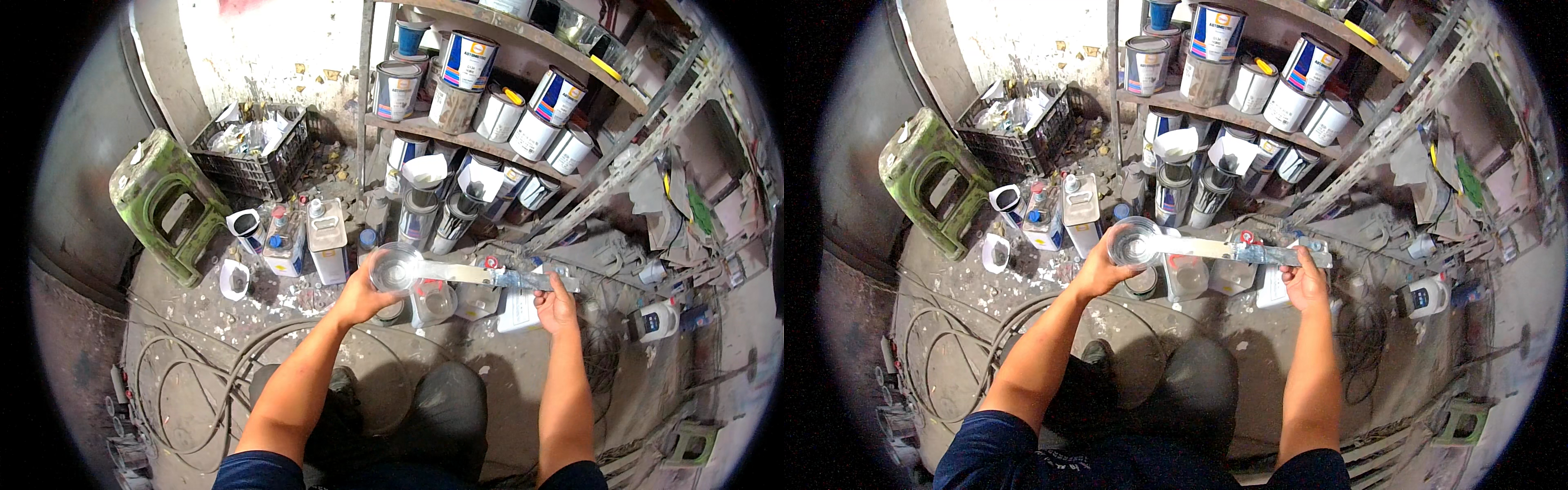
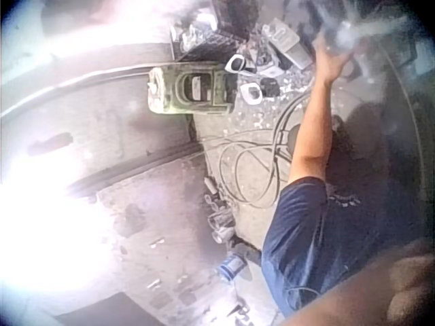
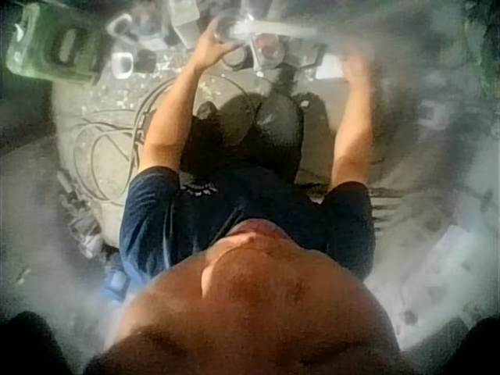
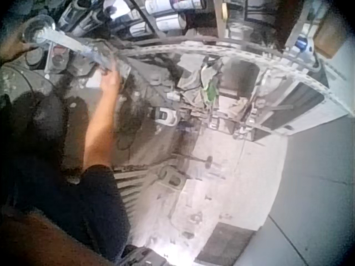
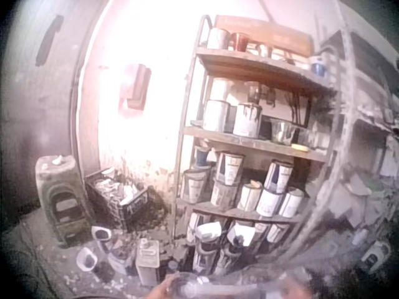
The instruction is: The person scrapes a metal tool, wipes it with a paper towel, and pours liquid from a plastic bottle into a metal cup. They then pick up a spray gun, attach a hose, and pour the liquid from the cup into the spray gun's container using a funnel.
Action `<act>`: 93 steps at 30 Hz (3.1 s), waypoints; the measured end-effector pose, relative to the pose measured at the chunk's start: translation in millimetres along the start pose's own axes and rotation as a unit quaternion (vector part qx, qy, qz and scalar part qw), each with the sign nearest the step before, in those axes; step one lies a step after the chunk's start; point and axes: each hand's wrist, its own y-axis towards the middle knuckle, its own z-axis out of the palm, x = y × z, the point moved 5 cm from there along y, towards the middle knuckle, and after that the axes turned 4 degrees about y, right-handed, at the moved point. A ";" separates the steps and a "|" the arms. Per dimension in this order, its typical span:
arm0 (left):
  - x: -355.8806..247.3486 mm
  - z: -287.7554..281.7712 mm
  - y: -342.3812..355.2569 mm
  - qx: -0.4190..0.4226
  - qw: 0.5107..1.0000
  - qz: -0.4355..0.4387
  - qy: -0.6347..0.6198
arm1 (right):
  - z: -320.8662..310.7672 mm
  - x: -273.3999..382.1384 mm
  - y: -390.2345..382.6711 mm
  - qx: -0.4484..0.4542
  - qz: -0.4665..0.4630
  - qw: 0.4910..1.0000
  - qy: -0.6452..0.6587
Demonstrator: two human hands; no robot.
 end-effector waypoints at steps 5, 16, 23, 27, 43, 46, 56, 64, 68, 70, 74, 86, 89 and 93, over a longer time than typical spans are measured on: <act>-5.0 -0.8 0.4 -0.003 1.000 0.003 -0.025 | -16.7 8.6 -0.5 -0.011 -0.025 0.999 0.027; -8.1 5.3 1.5 0.000 0.999 -0.008 -0.045 | 4.9 -44.7 -10.1 0.008 0.026 0.996 0.081; 20.9 3.9 -2.6 -0.031 0.998 -0.016 -0.057 | -73.6 -19.4 -38.2 -0.080 -0.049 0.986 0.140; 55.1 20.3 -1.1 -0.075 0.997 -0.019 0.020 | -117.9 15.5 -69.3 -0.100 -0.174 0.955 0.220; 186.0 81.0 -20.6 -0.167 0.982 -0.069 0.050 | -89.6 33.6 -109.2 -0.165 -0.451 0.539 -0.692; 198.1 77.0 -26.9 -0.162 0.982 -0.088 0.039 | -78.8 6.1 -71.5 -0.168 -0.395 0.534 -0.729; 230.5 81.2 -40.5 -0.169 0.979 -0.111 -0.029 | -90.6 -38.2 -9.7 -0.153 -0.280 0.470 -0.823; 200.8 80.0 -36.6 -0.147 0.983 -0.099 0.046 | -72.9 -38.2 -38.1 -0.117 -0.303 0.502 -0.802; 225.6 78.7 -44.4 -0.145 0.983 -0.116 -0.002 | -78.7 -34.8 -57.8 -0.155 -0.253 0.871 -0.391; 225.2 81.3 -48.2 -0.118 0.982 -0.145 0.014 | -74.0 -37.0 -60.9 -0.135 -0.204 0.967 -0.077; 234.0 82.4 -63.3 -0.143 0.980 -0.122 0.062 | -62.4 -37.8 -72.9 -0.082 -0.182 0.974 0.104; 216.4 80.7 -111.6 -0.087 0.951 -0.171 0.244 | -51.3 -17.6 -82.1 -0.076 -0.211 0.974 0.025; 220.1 74.7 -124.8 -0.107 0.940 -0.205 0.252 | -18.8 14.1 -60.3 -0.083 -0.231 0.967 -0.060; 205.2 84.6 -133.2 -0.021 0.916 -0.299 0.267 | 26.0 69.6 -36.9 -0.100 -0.243 0.953 -0.151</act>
